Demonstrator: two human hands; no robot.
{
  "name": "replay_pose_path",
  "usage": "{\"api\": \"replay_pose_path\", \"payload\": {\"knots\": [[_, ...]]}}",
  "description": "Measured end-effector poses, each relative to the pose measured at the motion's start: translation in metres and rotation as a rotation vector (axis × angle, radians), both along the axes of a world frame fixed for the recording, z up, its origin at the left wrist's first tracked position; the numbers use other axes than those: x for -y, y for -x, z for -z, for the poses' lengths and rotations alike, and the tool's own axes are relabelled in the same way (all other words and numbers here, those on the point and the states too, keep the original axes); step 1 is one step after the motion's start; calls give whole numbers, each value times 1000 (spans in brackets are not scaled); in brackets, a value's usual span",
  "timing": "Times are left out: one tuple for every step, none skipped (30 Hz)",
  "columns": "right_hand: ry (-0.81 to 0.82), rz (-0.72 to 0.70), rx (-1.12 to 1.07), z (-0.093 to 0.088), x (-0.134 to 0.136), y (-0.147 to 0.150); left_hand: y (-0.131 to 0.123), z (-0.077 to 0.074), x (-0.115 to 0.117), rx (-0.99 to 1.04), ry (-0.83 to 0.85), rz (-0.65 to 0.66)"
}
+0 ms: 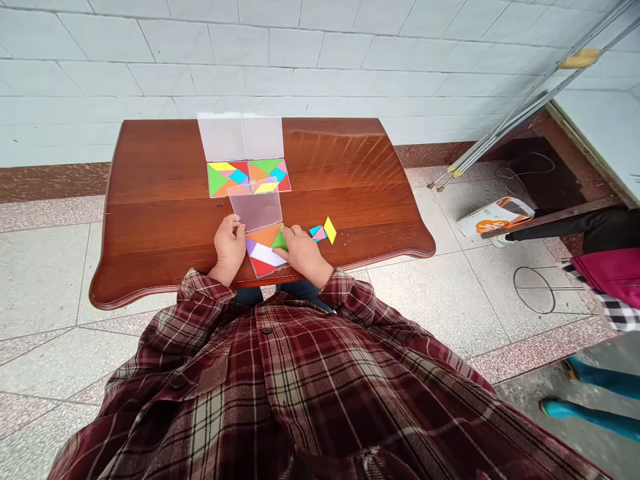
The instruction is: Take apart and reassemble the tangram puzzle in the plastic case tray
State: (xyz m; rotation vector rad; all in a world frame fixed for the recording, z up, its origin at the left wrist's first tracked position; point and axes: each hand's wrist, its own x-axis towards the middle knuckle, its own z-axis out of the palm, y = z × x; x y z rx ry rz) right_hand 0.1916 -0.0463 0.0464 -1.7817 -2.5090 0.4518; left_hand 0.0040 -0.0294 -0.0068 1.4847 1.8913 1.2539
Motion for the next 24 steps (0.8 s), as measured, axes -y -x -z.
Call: {"api": "replay_pose_path", "payload": {"knots": [[-6, -3, 34, -2, 0, 2, 0, 0, 0, 0, -1, -1], [-14, -12, 68, -4, 0, 2, 0, 0, 0, 1, -3, 0], [-22, -26, 103, -6, 0, 3, 0, 0, 0, 1, -4, 1], [-29, -42, 135, -8, 1, 3, -1, 0, 0, 1, -5, 1], [-33, -60, 165, -10, 1, 2, -1, 0, 0, 2, -4, 0], [-34, -80, 189, -12, 2, 2, -1, 0, 0, 6, -4, -1], [-34, -96, 206, -13, 3, 2, -1, 0, 0, 10, -4, -3], [-33, -104, 216, -14, 3, 2, -2, 0, 0, 15, -3, -5], [-32, -100, 219, -14, 3, 1, -2, 0, 0, 18, -4, -6], [-31, -84, 215, -14, 2, 1, -2, 0, -1, 19, -5, -6], [-25, -56, 201, -14, 2, 0, -1, 1, -1, 17, -7, -5], [-16, -23, 173, -14, 1, -1, -1, 1, -1, 15, -8, -4], [-4, 11, 130, -13, 0, -3, -1, 2, -2, 13, -9, -2], [5, 46, 69, -12, 0, -6, 0, 2, -2, 13, -9, 0], [5, 83, -4, -11, -1, -11, 0, 2, -2, 14, -8, 0], [-7, 121, -89, -10, -2, -17, 1, 2, -3, 15, -6, -2], [-34, 160, -180, -8, -3, -25, 2, 2, -3, 14, -4, -5], [-71, 199, -275, -5, -4, -36, 2, 2, -4, 13, -2, -8], [-113, 241, -365, -2, -7, -48, 2, 2, -4, 11, 0, -8], [-156, 284, -449, 2, -10, -63, 3, 1, -4, 10, 1, -7], [-191, 330, -526, 7, -14, -79, 3, 0, -5, 9, 1, -5], [-219, 387, -583, 12, -18, -95, 3, 0, -5, 8, 0, -3], [-239, 456, -624, 18, -22, -111, 3, -1, -5, 7, -1, -1], [-237, 516, -656, 23, -27, -125, 3, -2, -4, 5, -3, -2]]}}
